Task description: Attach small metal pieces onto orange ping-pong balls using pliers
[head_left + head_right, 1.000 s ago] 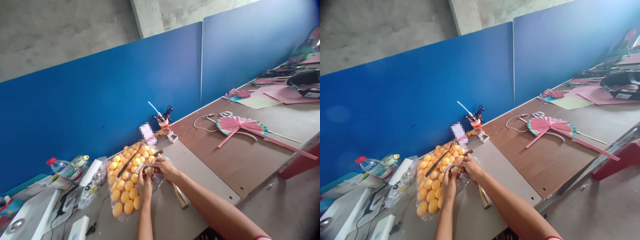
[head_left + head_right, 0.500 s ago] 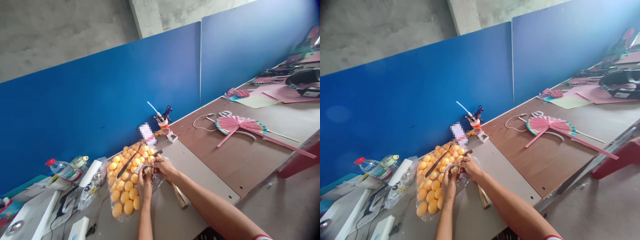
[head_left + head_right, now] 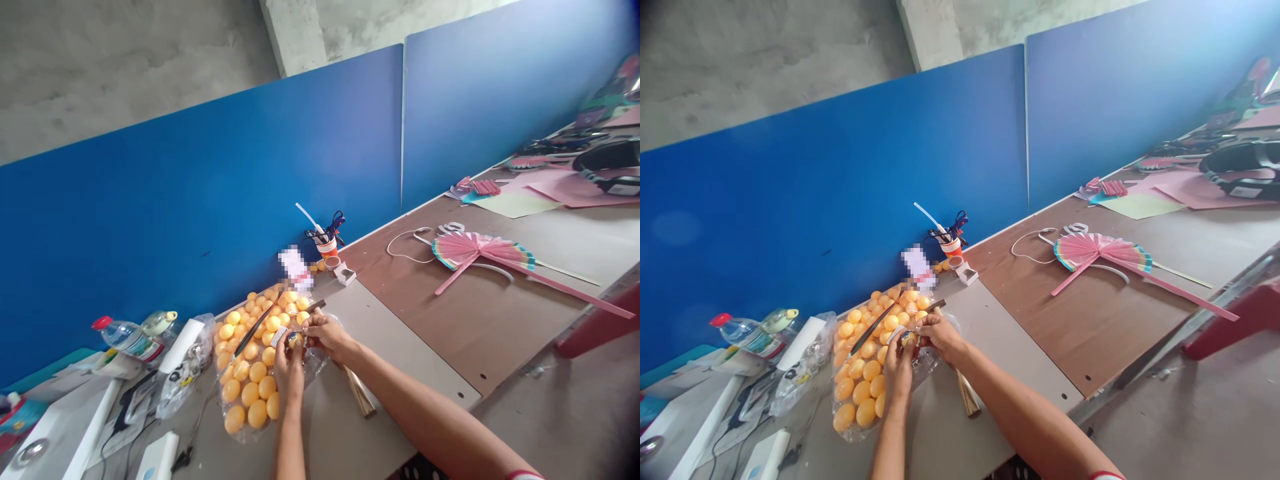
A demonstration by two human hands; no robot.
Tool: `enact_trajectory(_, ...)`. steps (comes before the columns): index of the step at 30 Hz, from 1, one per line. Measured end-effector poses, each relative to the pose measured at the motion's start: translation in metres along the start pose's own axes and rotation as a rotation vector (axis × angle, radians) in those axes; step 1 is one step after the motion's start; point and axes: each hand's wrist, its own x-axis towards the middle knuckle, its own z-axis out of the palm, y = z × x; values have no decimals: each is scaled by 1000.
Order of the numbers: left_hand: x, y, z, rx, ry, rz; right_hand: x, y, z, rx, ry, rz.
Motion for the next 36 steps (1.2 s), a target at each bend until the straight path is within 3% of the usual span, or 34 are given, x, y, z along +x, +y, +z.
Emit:
enact_trajectory(10, 1, -2, -1, 55, -4, 57, -6, -5, 4, -69, -57, 34)
enact_trajectory(20, 1, -3, -3, 105, -8, 67, -6, -6, 5, -212, 4, 24)
enact_trajectory(36, -1, -2, -3, 193, 23, 106, -4, -2, 1, -133, -44, 43)
